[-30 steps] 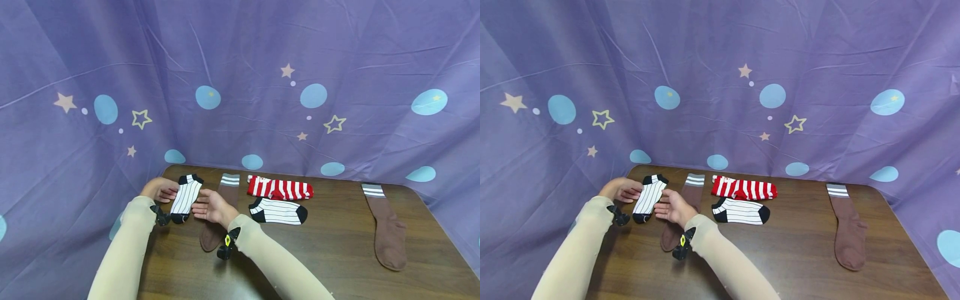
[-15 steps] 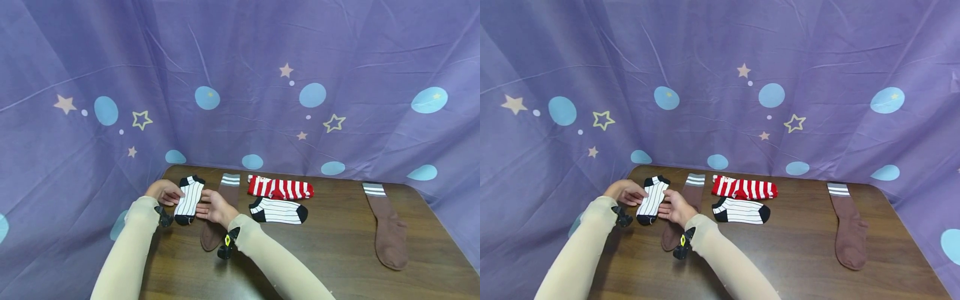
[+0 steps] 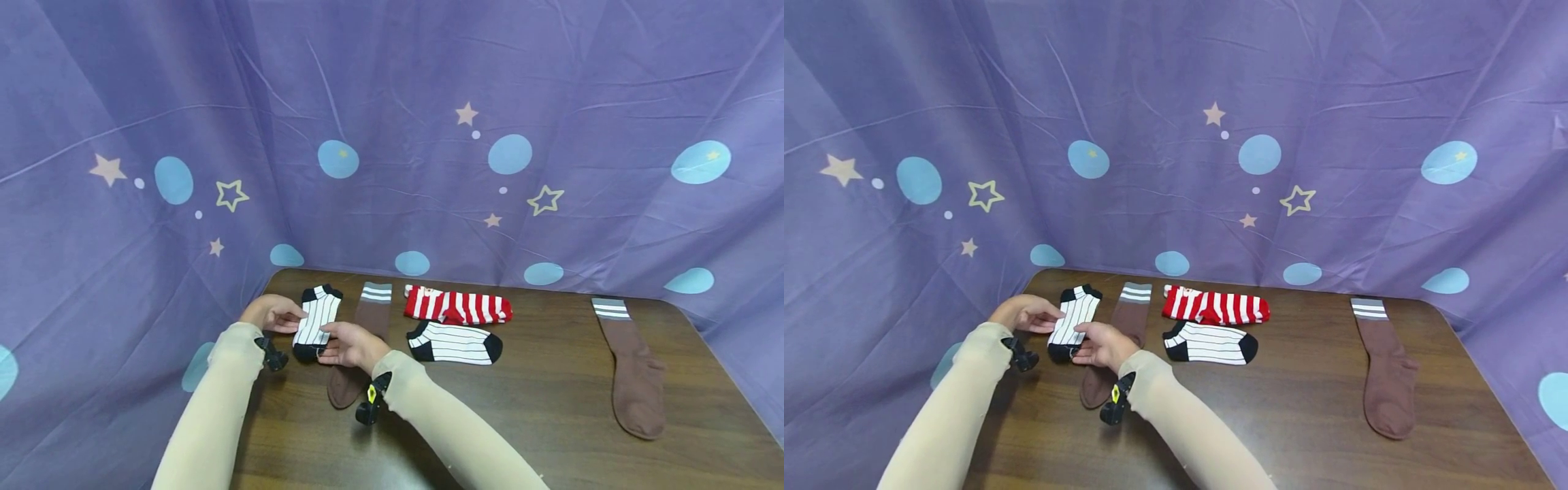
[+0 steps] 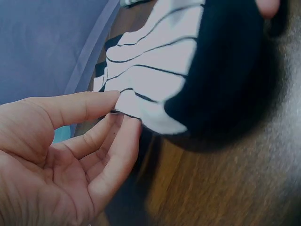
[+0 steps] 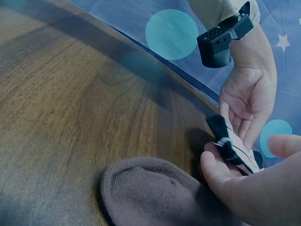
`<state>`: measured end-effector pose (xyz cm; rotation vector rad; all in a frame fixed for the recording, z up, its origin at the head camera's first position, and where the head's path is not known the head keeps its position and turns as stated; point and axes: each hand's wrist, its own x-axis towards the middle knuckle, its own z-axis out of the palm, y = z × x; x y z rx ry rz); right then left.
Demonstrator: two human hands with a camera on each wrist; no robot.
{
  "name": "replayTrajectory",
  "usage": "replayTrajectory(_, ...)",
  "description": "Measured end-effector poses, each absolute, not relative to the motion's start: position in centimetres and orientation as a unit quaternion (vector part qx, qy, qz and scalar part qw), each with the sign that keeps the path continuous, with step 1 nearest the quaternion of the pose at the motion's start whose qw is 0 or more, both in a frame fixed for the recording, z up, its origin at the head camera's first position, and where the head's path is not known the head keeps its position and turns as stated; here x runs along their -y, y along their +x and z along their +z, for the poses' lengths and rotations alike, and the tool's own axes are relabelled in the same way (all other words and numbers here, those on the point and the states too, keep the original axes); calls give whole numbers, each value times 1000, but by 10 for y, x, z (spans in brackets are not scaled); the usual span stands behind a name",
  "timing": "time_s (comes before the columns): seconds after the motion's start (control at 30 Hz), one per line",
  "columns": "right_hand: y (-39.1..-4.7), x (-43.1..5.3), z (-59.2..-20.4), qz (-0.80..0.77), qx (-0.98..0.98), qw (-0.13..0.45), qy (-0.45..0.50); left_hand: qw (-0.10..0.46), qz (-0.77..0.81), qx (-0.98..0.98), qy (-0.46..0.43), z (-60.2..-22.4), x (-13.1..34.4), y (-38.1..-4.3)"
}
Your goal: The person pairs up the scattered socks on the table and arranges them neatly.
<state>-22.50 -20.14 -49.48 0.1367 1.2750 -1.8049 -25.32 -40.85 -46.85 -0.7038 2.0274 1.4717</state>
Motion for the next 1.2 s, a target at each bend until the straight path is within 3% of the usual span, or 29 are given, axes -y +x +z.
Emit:
replayTrajectory(0.57, -229, 188, -487, -709, -544, 442, 72, 226, 579, -738, -262, -470, 396, -262)
replayTrajectory(1.03, -241, 161, -493, -702, -584, 400, 80, 234, 664, -666, -245, -469, 391, -267)
replayTrajectory(1.2, -314, 185, -616, -712, -552, 431, 51, 226, 685, -643, -258, -471, 391, -267)
